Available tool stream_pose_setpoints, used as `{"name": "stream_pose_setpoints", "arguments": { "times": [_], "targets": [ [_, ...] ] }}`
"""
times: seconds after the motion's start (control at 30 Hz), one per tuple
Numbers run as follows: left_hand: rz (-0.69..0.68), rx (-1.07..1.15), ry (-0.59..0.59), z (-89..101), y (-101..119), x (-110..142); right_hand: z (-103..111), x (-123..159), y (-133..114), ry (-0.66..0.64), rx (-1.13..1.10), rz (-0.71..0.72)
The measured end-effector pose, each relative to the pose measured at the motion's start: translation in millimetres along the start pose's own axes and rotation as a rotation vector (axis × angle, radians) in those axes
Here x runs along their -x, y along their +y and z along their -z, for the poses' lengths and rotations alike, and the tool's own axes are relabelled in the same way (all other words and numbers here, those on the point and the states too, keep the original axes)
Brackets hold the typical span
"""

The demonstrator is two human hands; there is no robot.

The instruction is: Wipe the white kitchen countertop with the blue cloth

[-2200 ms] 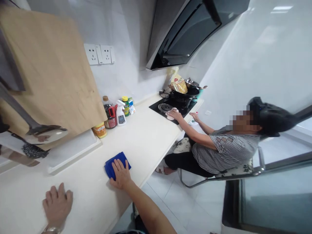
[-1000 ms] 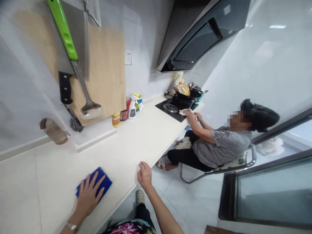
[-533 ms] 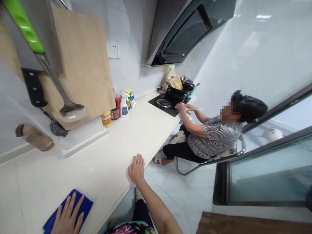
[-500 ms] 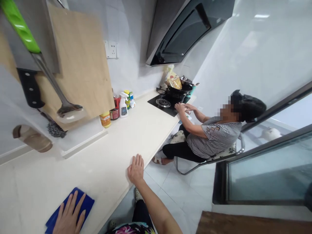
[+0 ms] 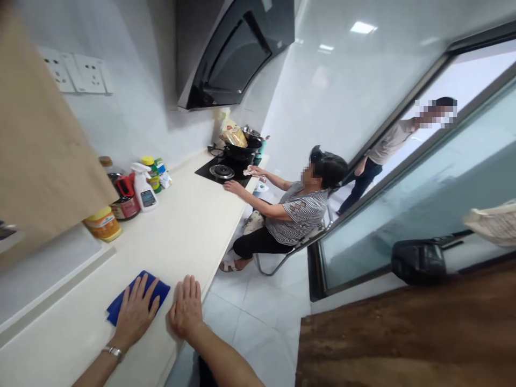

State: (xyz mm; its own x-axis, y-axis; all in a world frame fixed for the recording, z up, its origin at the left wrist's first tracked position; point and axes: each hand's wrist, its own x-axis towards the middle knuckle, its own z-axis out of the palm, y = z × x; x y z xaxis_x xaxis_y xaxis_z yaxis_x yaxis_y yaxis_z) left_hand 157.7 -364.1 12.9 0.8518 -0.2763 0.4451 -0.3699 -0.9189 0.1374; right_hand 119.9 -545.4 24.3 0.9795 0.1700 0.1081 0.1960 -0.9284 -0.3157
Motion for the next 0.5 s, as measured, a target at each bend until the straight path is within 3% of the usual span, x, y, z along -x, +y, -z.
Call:
{"name": "stream_pose_setpoints", "arguments": {
  "times": [0.13,0.23,0.33,0.5],
  "targets": [
    [-0.039,0.052,-0.033,-24.0,-7,-57,3,-4,2,0.006,-0.039,-0.033],
    [-0.002,0.078,-0.040,-27.5,-9,-65,2,-7,7,-0.002,-0.045,-0.040],
    [0.048,0.060,-0.057,-9.7,-7,-30,-2,-4,9,-0.033,-0.014,-0.061],
    [0.150,-0.006,-0.137,45.6,4,68,-12,7,10,0.013,0.111,-0.062]
  ]
}}
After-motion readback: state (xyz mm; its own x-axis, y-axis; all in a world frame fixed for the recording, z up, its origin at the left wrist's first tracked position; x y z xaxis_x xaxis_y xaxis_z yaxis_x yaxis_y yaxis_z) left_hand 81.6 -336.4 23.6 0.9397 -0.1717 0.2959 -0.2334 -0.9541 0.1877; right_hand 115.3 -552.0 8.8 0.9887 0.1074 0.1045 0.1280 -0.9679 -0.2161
